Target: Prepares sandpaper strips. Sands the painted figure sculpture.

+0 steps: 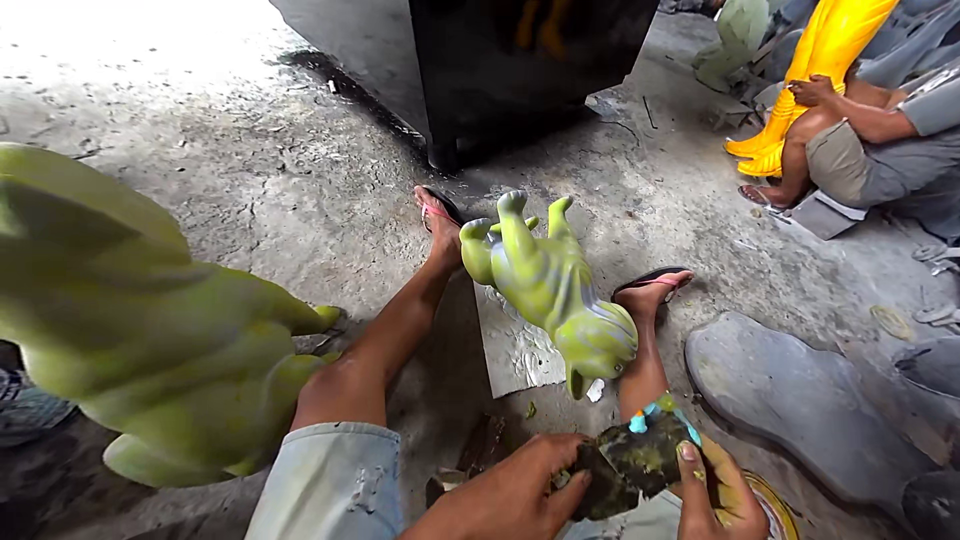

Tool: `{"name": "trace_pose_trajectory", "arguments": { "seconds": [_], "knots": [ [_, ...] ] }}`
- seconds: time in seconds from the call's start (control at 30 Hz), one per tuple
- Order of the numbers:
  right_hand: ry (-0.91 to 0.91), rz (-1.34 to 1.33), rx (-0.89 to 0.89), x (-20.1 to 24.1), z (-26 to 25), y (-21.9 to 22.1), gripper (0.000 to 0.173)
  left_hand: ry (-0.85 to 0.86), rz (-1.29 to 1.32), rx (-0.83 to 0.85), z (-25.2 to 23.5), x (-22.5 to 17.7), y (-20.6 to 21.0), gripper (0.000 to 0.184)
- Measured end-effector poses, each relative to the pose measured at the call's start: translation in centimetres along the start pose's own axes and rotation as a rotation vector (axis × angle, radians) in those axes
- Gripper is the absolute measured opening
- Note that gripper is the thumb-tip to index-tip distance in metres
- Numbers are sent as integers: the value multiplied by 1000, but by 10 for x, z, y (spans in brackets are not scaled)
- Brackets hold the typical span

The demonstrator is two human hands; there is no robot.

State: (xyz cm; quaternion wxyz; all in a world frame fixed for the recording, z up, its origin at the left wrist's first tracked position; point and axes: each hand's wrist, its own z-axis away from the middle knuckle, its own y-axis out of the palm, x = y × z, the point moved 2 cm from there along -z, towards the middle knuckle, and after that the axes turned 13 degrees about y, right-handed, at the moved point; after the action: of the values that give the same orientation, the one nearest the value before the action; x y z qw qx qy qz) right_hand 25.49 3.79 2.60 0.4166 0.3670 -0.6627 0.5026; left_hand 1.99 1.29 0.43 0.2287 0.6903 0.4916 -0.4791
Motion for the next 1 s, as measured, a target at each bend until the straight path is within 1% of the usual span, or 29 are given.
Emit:
{"name": "trace_pose_trajectory", "arguments": {
  "seconds": [0.03,0.07,0.1,0.13,0.17,0.2,0.23,0.3,0.33,0.37,0.43,0.5,0.53,0.6,0.67,0.7,0.77,0.87,0.9,0.93,1.0],
  "knots": [
    [-140,44,-18,9,0,-1,21,-46,46,-7,2,1,0,23],
    [-288,105,-14,17,0,-4,18,-96,130,-80,3,1,-1,23],
    [-422,178,11,24,0,-8,17,-152,271,-205,2,-1,-4,22],
    [-535,232,52,26,-2,-12,21,-210,470,-351,1,-4,-7,22],
    [-593,285,102,23,-5,-14,27,-246,671,-472,-1,-7,-10,22],
    [-603,340,138,16,-9,-17,30,-252,810,-544,-2,-9,-11,22],
    [-588,389,156,7,-15,-19,31,-252,860,-579,-2,-9,-10,21],
    [-536,426,155,-9,-26,-27,33,-239,820,-596,-2,-7,-1,21],
    [-504,388,124,-9,-28,-30,29,-210,753,-590,-3,-7,3,21],
    [-474,311,61,-2,-29,-32,24,-163,614,-580,-5,-7,6,21],
    [-390,213,-37,21,-24,-27,22,-34,239,-551,-7,-4,15,21],
    [-255,257,1,46,-13,-5,21,45,-14,-512,-11,1,27,22],
    [-224,322,39,55,-4,8,23,39,-89,-499,-13,3,33,23],
    [-297,420,38,65,9,23,28,-18,-167,-508,-13,5,38,23],
    [-360,457,-47,64,9,24,29,-46,-176,-513,-12,6,33,23],
    [-360,482,-65,60,9,24,30,-43,-173,-514,-11,5,31,23],
    [-346,515,11,57,14,29,29,-42,-175,-500,-10,4,31,23],
    [-438,432,64,57,11,24,24,-61,-166,-474,-9,7,25,24],
    [-482,402,88,53,5,16,26,-65,-79,-463,-8,5,21,23],
    [-519,376,135,46,-2,8,27,-69,87,-460,-8,1,16,22],
    [-538,318,261,29,-15,-5,29,-139,576,-475,-7,-8,5,20]
  ]
}}
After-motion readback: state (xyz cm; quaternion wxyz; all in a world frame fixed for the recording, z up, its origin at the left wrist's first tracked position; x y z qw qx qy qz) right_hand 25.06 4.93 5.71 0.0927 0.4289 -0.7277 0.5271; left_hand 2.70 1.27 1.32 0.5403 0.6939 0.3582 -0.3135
